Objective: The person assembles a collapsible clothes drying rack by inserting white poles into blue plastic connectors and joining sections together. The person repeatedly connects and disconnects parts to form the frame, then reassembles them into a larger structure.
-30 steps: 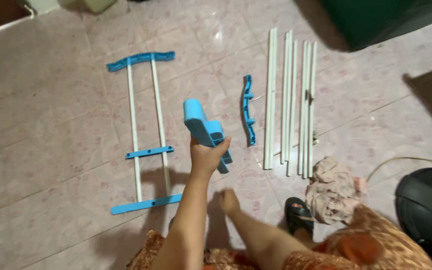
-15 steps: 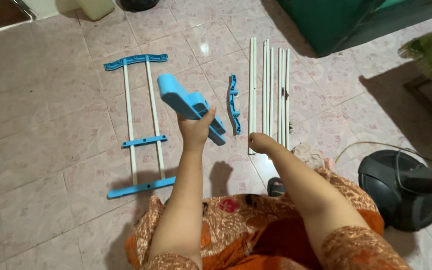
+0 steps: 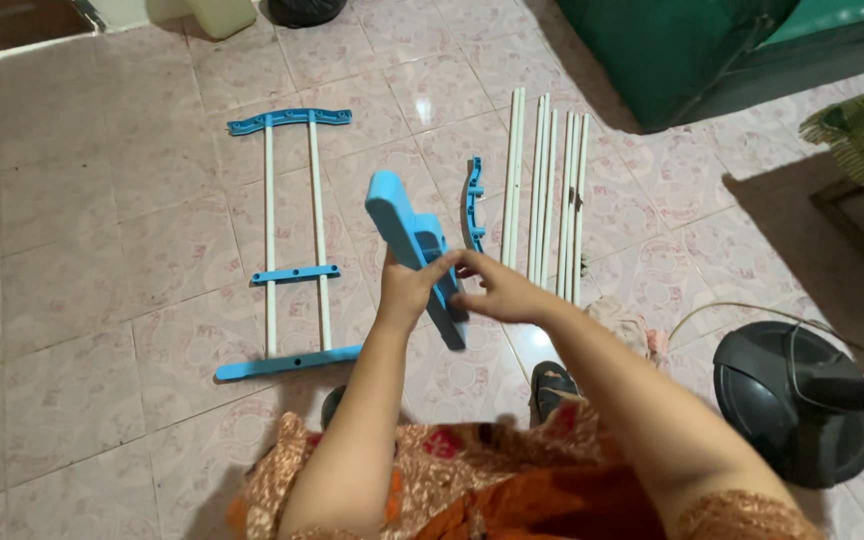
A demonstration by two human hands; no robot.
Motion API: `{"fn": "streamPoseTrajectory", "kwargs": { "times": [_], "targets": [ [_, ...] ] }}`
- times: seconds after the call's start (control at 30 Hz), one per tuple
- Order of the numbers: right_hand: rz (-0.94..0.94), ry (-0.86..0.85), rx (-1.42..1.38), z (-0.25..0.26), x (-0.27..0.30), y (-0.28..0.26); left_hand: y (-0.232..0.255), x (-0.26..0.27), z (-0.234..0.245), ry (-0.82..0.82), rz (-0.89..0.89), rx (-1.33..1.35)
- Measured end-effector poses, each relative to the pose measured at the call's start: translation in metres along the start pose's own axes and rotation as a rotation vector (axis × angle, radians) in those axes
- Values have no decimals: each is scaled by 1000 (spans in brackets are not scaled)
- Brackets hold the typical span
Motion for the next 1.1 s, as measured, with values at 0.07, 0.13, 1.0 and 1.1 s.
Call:
{"fn": "streamPoseTrajectory", "kwargs": {
  "times": [0.07,0.13,1.0,1.1],
  "targets": [
    [-24,35,46,0,-2,-15,-2,-2,7,-17,38,133],
    [-112,33,69,-4,-1,-22,-1,1,14,-13,76,272],
    [-266,219,-924,-30,-3,-59,-2,-1,43,96,188,529],
    [-242,212,-1146,-15,1,-65,21,-1,38,48,231,762]
  ]
}}
Point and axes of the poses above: each hand's wrist, its own x-axis away from the middle knuckle, its own z-axis out of the back of the hand, y = z × x, the point moved 1 cm from there along -x, towards the middle knuckle, and after that the axes turned 15 degrees about x, right-handed, at the moved point
